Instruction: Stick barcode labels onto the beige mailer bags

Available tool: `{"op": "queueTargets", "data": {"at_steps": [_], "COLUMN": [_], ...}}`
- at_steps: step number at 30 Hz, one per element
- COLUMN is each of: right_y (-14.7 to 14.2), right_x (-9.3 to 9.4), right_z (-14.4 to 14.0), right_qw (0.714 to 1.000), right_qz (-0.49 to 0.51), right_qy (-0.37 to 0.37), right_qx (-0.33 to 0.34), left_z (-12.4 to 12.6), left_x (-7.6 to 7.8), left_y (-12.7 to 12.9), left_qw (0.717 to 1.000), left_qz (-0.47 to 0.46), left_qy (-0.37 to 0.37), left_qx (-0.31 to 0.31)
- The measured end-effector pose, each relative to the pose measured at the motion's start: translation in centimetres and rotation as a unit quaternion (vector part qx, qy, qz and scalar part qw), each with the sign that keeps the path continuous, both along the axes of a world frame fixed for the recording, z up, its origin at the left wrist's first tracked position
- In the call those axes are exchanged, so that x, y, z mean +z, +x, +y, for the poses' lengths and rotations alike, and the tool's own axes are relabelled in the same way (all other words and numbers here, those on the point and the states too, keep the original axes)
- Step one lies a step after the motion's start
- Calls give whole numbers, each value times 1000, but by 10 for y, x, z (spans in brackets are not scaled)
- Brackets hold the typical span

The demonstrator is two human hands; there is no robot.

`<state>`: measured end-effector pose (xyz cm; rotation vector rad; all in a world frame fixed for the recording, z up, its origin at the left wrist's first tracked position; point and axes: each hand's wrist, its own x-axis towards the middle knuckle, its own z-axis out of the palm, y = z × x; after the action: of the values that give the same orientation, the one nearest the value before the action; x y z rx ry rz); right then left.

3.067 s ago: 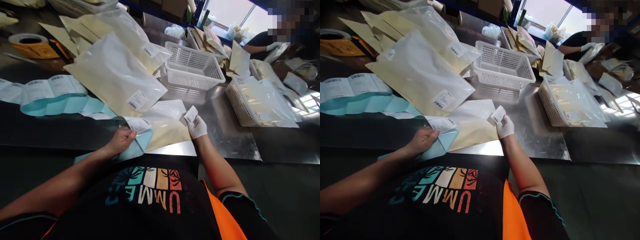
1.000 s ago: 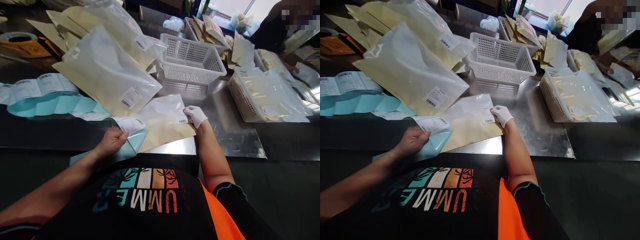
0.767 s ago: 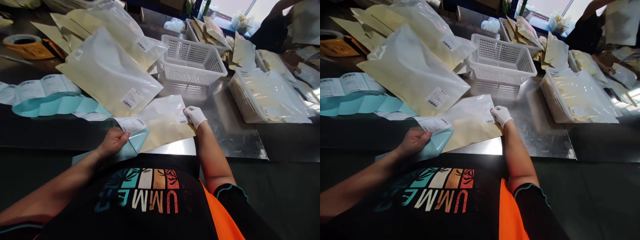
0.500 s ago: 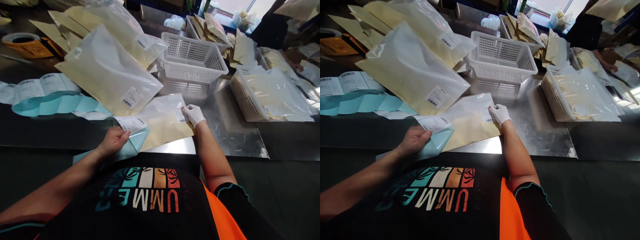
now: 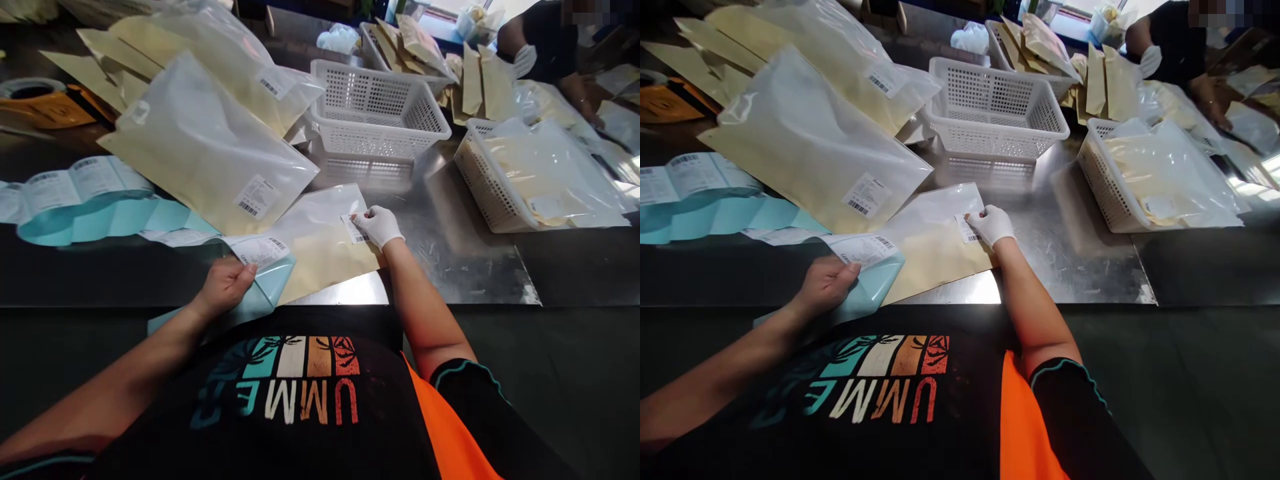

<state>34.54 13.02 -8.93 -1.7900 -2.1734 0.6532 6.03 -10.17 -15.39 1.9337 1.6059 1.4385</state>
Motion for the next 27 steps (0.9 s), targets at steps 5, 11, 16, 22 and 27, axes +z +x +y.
{"op": "queueTargets", "data": {"at_steps": [5,11,16,22,27], "right_y": [-2,-3,-4,6,19], "right_x": [7,9,8,4,5], "right_z": [-4,-7,-10,-14,-42], "right_qw": [999,999,999,981,918], "right_qz": [-32,-48,-45,7,-56], "right_qy": [6,2,-2,189,265], "right_qx": [3,0,-14,28,290], "left_z": [0,2,2,1,2], "left_x": [2,6,6,4,1], "left_y": [1,3,3,1,-1], "left_qw": [999,997,998,999,1000], "left_qz": [8,3,6,-2,-3], "left_qy": [32,68,62,32,17], "left_qx": [-14,-21,-16,-13,-20]}}
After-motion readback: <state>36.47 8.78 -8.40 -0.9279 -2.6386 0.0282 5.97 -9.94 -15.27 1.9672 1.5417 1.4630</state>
